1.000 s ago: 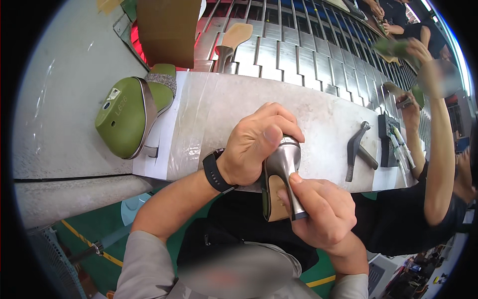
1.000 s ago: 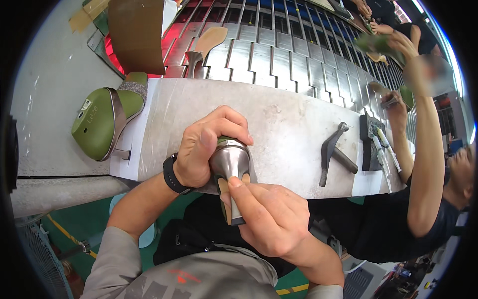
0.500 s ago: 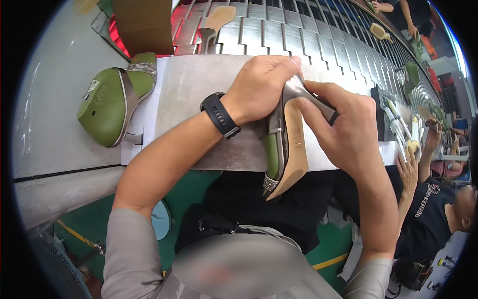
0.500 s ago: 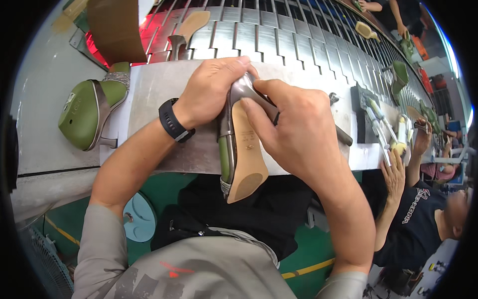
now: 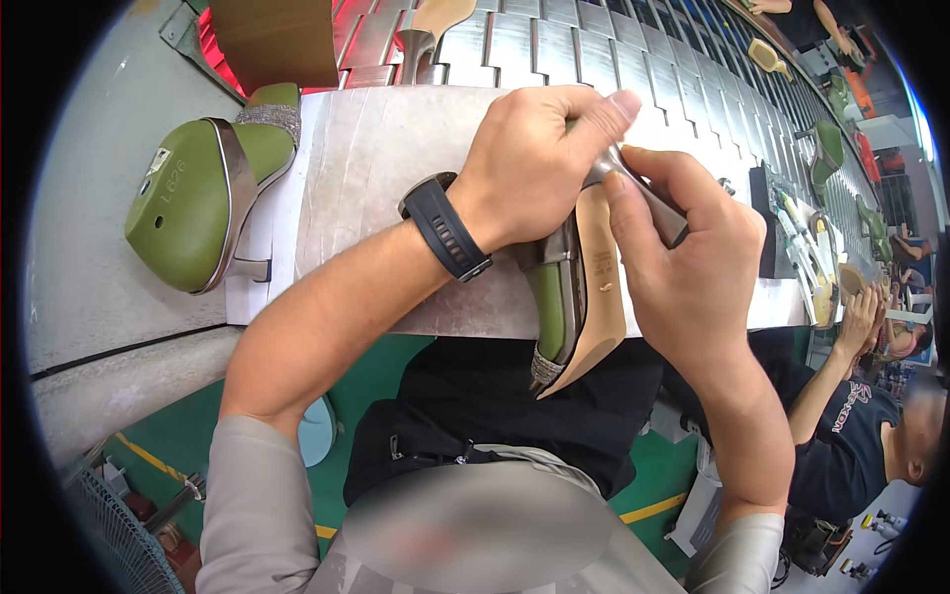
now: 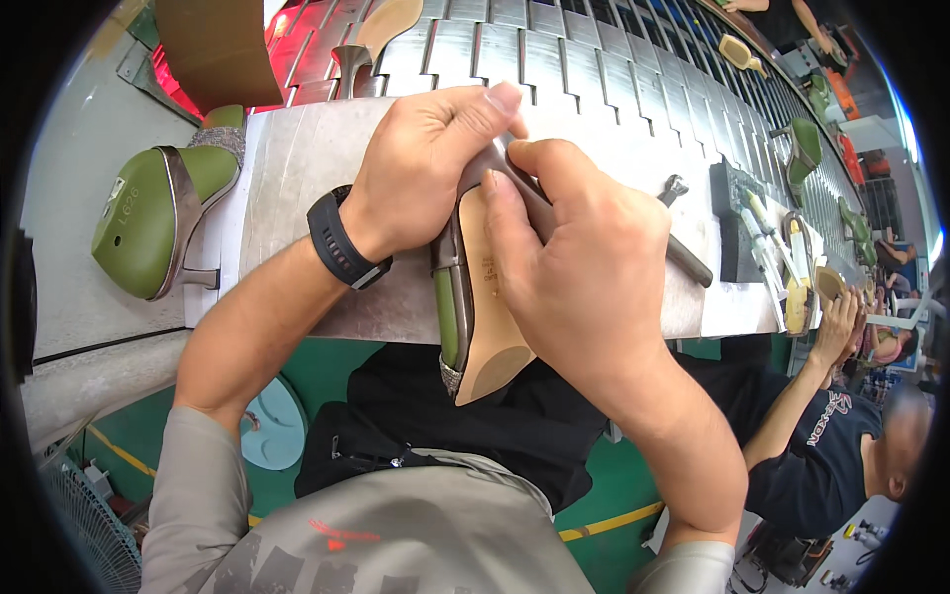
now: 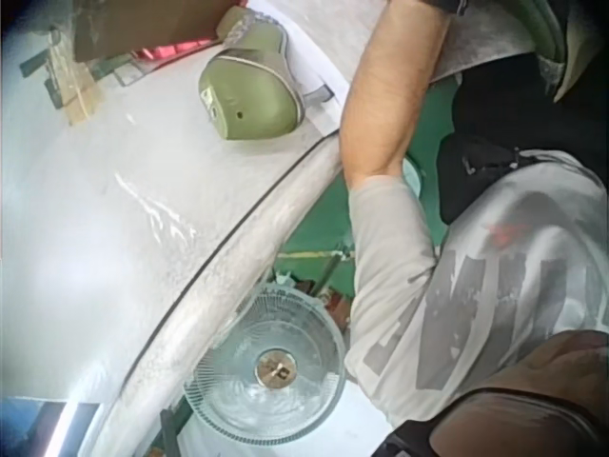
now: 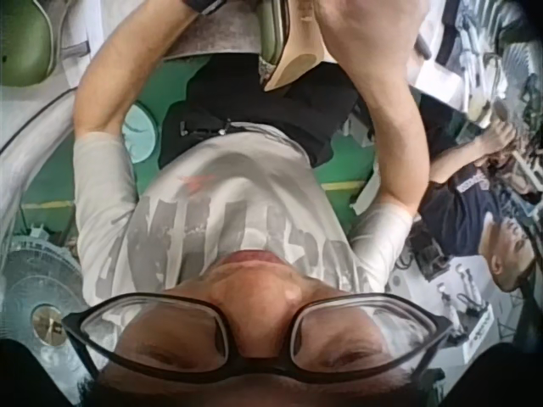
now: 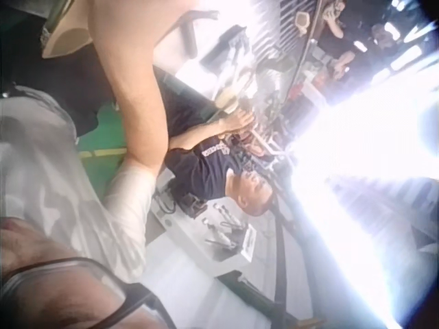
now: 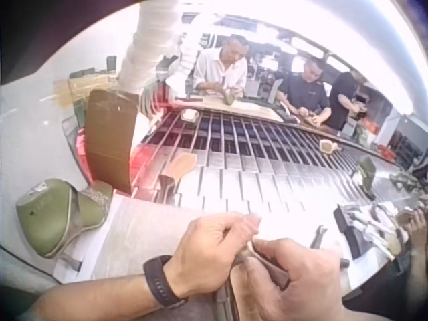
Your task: The person hammers the edges of a green high-heel shoe upper around a last, applies adhesive using a syringe, and presses a sole onto the bottom of the shoe.
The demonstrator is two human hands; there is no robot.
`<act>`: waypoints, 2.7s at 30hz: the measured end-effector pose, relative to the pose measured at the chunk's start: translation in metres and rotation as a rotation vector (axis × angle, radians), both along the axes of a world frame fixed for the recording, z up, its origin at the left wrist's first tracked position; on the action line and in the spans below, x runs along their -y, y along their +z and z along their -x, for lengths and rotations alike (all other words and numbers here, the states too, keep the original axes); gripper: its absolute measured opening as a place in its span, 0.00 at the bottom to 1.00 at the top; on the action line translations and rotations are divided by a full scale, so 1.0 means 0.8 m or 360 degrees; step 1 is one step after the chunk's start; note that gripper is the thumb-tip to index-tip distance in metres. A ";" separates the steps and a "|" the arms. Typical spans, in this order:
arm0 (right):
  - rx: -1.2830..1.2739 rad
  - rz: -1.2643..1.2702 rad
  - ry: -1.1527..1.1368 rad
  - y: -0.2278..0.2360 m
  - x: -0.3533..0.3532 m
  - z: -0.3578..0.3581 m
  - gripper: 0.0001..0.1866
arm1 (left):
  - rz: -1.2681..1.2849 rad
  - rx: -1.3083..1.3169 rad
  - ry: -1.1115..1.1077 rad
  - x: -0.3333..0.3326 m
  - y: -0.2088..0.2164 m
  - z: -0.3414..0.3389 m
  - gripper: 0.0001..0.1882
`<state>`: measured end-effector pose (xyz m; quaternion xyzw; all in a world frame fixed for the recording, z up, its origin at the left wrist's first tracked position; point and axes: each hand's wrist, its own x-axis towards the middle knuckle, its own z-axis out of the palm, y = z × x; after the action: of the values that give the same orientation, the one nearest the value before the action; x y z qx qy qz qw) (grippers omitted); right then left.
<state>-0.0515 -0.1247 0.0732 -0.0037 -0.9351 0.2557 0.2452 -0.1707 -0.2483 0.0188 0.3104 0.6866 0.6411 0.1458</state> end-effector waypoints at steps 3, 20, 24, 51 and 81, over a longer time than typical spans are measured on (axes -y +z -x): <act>0.0004 0.0160 0.0090 -0.008 -0.010 -0.006 0.10 | -0.0271 0.0046 -0.0148 -0.002 -0.016 0.006 0.24; 0.0962 0.1125 0.0283 -0.024 -0.043 -0.026 0.18 | -0.0531 -0.0321 0.0170 -0.020 -0.034 -0.017 0.29; 0.0892 0.0975 0.0136 -0.028 -0.039 -0.032 0.19 | -0.0377 -0.0288 0.0171 -0.023 -0.026 -0.018 0.30; 0.0633 0.1684 0.0107 -0.052 -0.020 -0.032 0.32 | -0.0280 -0.0174 -0.0015 -0.018 -0.024 -0.010 0.28; -0.0077 -0.0294 0.0423 -0.075 -0.036 -0.079 0.15 | 0.0344 -0.0356 -0.0239 0.090 -0.024 -0.091 0.26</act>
<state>0.0119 -0.0956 0.0133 0.1487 -0.9408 0.1987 0.2309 -0.0979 -0.3207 -0.0001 0.4127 0.7383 0.5123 0.1486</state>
